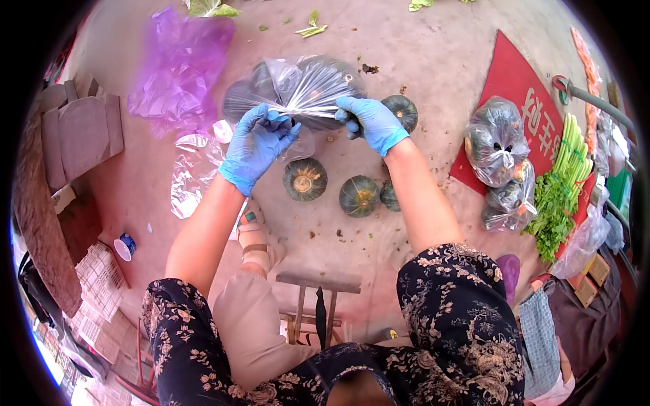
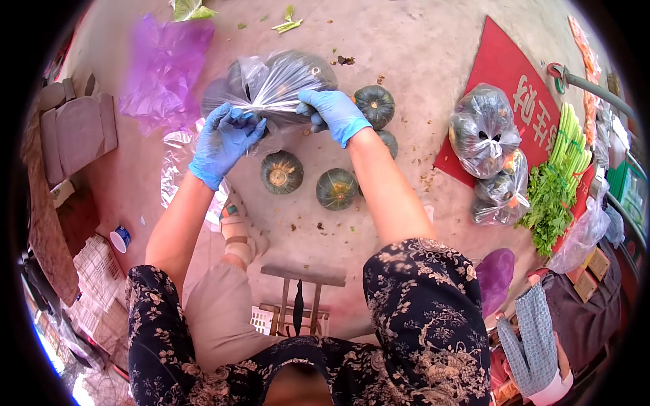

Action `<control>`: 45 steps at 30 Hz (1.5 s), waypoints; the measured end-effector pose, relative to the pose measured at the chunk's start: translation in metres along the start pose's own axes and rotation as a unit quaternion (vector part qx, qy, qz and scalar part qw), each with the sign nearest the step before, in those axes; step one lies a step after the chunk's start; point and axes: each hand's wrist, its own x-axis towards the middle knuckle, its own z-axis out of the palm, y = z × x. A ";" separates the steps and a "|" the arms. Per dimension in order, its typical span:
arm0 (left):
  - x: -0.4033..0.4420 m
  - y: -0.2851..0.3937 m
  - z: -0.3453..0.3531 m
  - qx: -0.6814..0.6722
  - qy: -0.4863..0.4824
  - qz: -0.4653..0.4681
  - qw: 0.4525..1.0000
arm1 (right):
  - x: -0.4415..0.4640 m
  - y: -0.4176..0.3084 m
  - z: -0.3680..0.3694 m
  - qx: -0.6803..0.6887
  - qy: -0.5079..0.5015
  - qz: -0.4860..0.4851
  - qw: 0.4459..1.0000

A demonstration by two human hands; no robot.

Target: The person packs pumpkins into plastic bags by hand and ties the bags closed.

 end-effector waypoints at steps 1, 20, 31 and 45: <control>-0.002 0.000 -0.001 -0.002 -0.004 0.000 1.000 | -0.001 0.002 0.000 0.030 -0.001 -0.002 1.000; -0.009 0.010 0.000 0.395 -0.005 0.092 0.914 | 0.009 0.002 0.012 -0.035 0.072 -0.290 0.954; -0.006 -0.004 0.008 0.500 0.017 0.161 0.851 | 0.008 0.037 0.060 -0.433 0.216 -0.377 0.790; 0.000 -0.006 0.008 0.743 -0.011 0.313 0.591 | 0.016 0.040 0.061 -0.541 0.245 -0.398 0.699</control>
